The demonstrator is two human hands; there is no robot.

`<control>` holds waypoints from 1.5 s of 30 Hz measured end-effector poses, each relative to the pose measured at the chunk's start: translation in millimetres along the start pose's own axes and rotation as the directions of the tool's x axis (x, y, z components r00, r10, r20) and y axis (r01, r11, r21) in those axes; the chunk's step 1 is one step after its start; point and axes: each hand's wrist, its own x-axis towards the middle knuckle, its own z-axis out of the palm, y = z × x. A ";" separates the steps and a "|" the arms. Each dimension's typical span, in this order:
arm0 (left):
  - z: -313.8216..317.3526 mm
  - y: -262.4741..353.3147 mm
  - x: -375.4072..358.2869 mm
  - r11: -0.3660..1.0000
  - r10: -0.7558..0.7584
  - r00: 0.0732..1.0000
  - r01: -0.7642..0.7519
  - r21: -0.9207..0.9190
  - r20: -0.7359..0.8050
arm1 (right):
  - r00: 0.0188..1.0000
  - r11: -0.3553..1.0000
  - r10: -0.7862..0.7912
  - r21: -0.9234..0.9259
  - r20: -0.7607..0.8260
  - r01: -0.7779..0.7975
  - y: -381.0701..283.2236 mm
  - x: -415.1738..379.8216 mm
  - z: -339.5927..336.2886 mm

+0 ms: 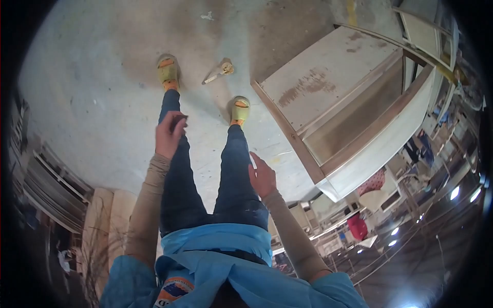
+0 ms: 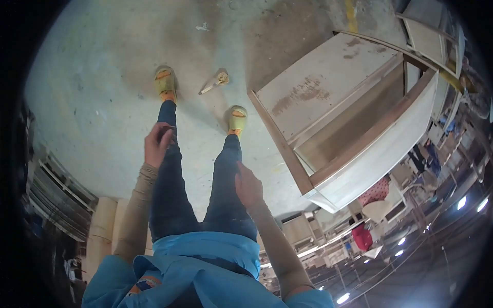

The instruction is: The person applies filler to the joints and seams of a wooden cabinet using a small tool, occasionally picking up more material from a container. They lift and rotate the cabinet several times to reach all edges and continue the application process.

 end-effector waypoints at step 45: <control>133.4 -259.7 337.2 0.799 0.016 0.862 -0.316 0.511 0.507 | 0.791 0.884 0.084 0.412 -0.606 0.222 96.0 487.7 176.8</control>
